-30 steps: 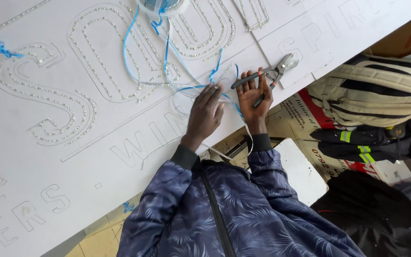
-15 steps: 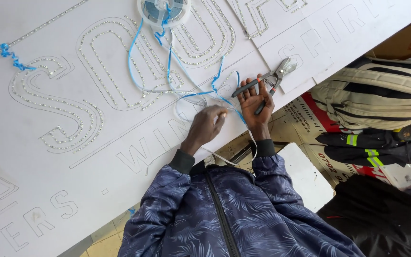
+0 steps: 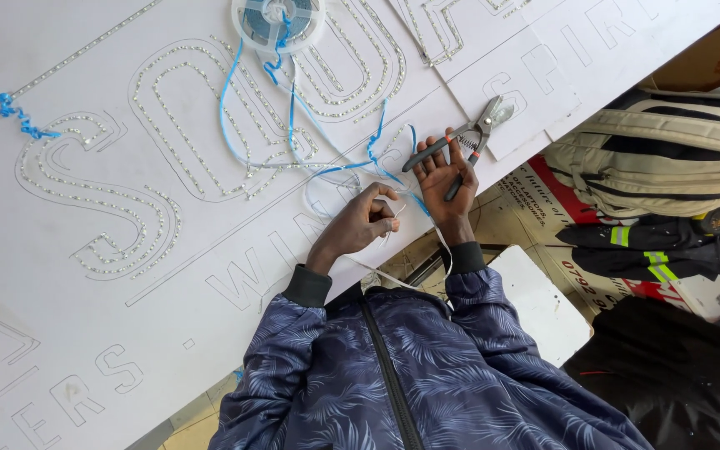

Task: The person installs LED light strips onto a white board featuring outlined letters. They use wire cutters to trim the LED strip and blue zip ties to secure the lights along the letter outlines. The person repeatedly cuts, positions, and fastens the strips to the board.

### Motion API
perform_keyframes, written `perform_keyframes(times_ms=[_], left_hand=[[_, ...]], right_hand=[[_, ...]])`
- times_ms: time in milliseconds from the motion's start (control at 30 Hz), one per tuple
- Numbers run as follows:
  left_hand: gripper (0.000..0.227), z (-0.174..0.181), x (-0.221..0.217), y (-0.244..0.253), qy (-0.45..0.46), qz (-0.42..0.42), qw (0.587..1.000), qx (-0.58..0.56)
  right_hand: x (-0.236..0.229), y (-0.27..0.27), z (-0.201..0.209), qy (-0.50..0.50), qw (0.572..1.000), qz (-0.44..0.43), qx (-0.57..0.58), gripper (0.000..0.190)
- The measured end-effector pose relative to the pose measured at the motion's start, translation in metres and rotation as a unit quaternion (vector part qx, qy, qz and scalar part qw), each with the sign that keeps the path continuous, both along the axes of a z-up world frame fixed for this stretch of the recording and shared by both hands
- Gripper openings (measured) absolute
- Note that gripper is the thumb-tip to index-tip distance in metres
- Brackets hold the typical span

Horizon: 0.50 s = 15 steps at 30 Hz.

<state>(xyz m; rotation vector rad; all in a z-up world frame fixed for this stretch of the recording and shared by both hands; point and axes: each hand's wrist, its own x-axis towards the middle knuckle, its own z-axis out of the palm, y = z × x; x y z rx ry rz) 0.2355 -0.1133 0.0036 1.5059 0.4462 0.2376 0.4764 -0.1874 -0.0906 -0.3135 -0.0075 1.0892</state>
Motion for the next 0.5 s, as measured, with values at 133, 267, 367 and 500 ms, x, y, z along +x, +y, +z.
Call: perform_keyframes(times_ms=[133, 267, 367, 500], left_hand=[[0.037, -0.013, -0.006, 0.007, 0.005, -0.009, 1.000, -0.005], [0.019, -0.004, -0.012, 0.013, 0.045, -0.135, 0.990, -0.022], [0.033, 0.075, -0.001, 0.038, -0.058, -0.047, 0.997, -0.029], [0.100, 0.138, -0.009, 0.095, -0.202, 0.205, 0.946, 0.148]], right_hand=[[0.001, -0.001, 0.001, 0.000, 1.000, 0.002, -0.007, 0.065], [0.003, -0.001, 0.001, -0.004, 1.000, 0.011, -0.004, 0.064], [0.009, -0.001, -0.012, -0.006, 1.000, 0.016, 0.015, 0.064], [0.001, -0.009, -0.002, -0.042, 0.999, 0.018, -0.025, 0.075]])
